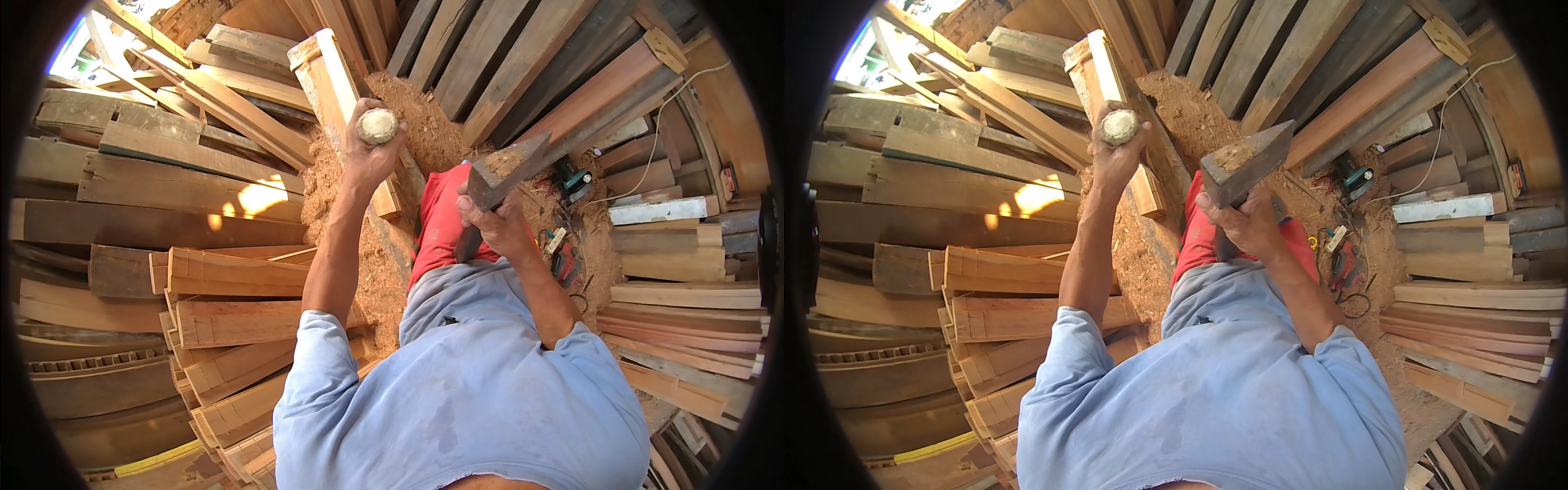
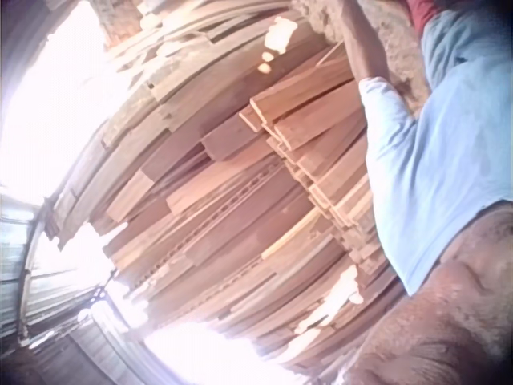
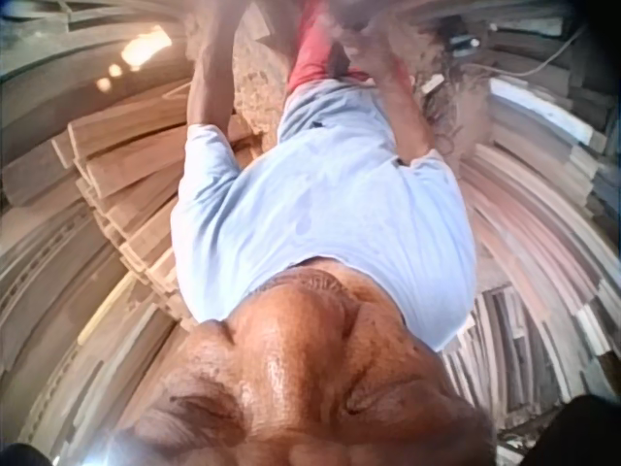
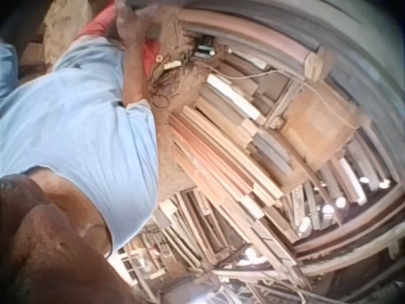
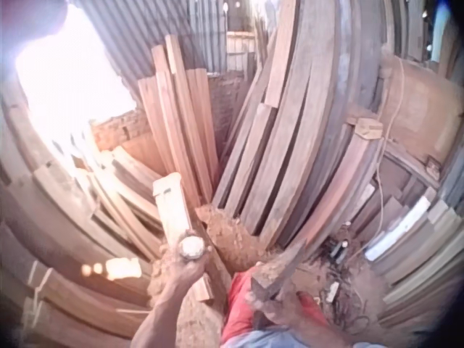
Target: The person uses a chisel and a mallet to carve a groove into a wooden plank. They hold the chisel with one hand and strike it with the mallet while using their bare feet to secure the plank against a pile of lumber.
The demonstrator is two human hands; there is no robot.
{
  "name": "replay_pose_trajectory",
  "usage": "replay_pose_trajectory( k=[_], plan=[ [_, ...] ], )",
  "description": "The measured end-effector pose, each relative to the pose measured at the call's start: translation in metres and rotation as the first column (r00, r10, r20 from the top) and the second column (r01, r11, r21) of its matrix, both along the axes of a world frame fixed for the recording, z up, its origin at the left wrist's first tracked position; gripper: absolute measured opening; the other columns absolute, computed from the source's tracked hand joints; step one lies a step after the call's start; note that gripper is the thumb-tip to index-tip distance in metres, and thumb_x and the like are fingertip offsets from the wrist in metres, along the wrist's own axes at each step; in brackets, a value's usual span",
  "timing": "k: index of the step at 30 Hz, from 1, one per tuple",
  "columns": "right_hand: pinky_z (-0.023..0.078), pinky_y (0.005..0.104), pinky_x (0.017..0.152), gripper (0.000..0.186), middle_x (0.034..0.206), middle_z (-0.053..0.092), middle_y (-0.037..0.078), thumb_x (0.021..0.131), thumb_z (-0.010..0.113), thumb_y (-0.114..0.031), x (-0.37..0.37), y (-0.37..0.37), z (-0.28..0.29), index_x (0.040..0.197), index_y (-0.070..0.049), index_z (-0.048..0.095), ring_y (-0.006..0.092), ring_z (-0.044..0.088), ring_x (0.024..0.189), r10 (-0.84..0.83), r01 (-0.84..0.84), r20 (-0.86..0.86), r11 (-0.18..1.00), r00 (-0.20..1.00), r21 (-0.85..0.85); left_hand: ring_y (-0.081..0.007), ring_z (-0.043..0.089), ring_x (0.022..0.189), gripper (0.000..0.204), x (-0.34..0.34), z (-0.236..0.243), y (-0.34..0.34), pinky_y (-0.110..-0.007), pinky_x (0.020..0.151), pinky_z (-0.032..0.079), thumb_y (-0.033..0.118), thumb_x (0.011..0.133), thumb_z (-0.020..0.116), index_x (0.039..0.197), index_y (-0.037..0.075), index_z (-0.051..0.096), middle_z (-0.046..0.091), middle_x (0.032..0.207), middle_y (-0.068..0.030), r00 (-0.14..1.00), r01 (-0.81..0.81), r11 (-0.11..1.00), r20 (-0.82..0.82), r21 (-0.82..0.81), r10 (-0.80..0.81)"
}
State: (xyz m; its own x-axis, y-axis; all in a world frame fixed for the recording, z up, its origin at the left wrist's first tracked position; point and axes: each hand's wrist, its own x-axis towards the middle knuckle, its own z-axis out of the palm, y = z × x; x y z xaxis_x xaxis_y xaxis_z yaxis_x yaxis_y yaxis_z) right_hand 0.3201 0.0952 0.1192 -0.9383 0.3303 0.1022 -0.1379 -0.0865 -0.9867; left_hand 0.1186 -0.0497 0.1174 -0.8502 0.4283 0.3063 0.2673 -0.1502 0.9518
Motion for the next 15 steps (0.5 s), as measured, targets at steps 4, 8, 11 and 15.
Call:
replay_pose_trajectory(
  k=[4,8,11,15],
  plan=[
    [0.051,0.0259,0.061,0.016,0.079,0.063,0.002,0.095,0.073,-0.011,0.004,0.003,0.004,0.105,-0.002,0.064,0.0097,0.060,0.065,-0.007,0.009,0.020,0.995,1.000,-0.101,-0.0080,0.058,0.081,0.027,-0.007,-0.014,0.006,-0.025,0.071,0.048,0.007,0.087,0.076,0.103,0.006,0.054,0.057,0.085,-0.0003,0.994,-0.037,0.997,-0.109,-0.063,0.030],
    [0.051,0.0258,0.061,0.015,0.077,0.063,0.002,0.095,0.072,-0.011,0.007,0.004,0.007,0.104,-0.002,0.064,0.0095,0.060,0.064,-0.038,0.042,0.034,0.992,0.999,-0.115,-0.0092,0.058,0.082,0.024,-0.007,-0.007,0.007,-0.025,0.074,0.049,0.008,0.086,0.077,0.098,0.006,0.057,0.058,0.085,-0.0011,0.989,-0.028,0.993,-0.150,-0.111,0.011],
    [0.052,0.0262,0.061,0.016,0.075,0.062,0.002,0.095,0.072,-0.012,0.006,0.006,0.008,0.104,-0.002,0.064,0.0095,0.060,0.064,-0.043,0.046,0.025,0.992,0.999,-0.119,-0.0095,0.059,0.082,0.021,-0.010,-0.008,0.007,-0.026,0.075,0.050,0.008,0.086,0.077,0.095,0.005,0.059,0.060,0.086,-0.0016,0.990,-0.021,0.992,-0.141,-0.122,0.003],
    [0.052,0.0268,0.062,0.017,0.073,0.061,0.002,0.096,0.071,-0.013,0.005,0.007,0.008,0.106,-0.001,0.064,0.0096,0.060,0.064,-0.035,0.039,0.036,0.994,0.999,-0.104,-0.0101,0.062,0.084,0.019,-0.015,-0.015,0.005,-0.027,0.076,0.052,0.008,0.086,0.077,0.094,0.006,0.060,0.062,0.087,-0.0024,0.997,-0.004,0.996,-0.077,-0.091,-0.003]
  ],
)
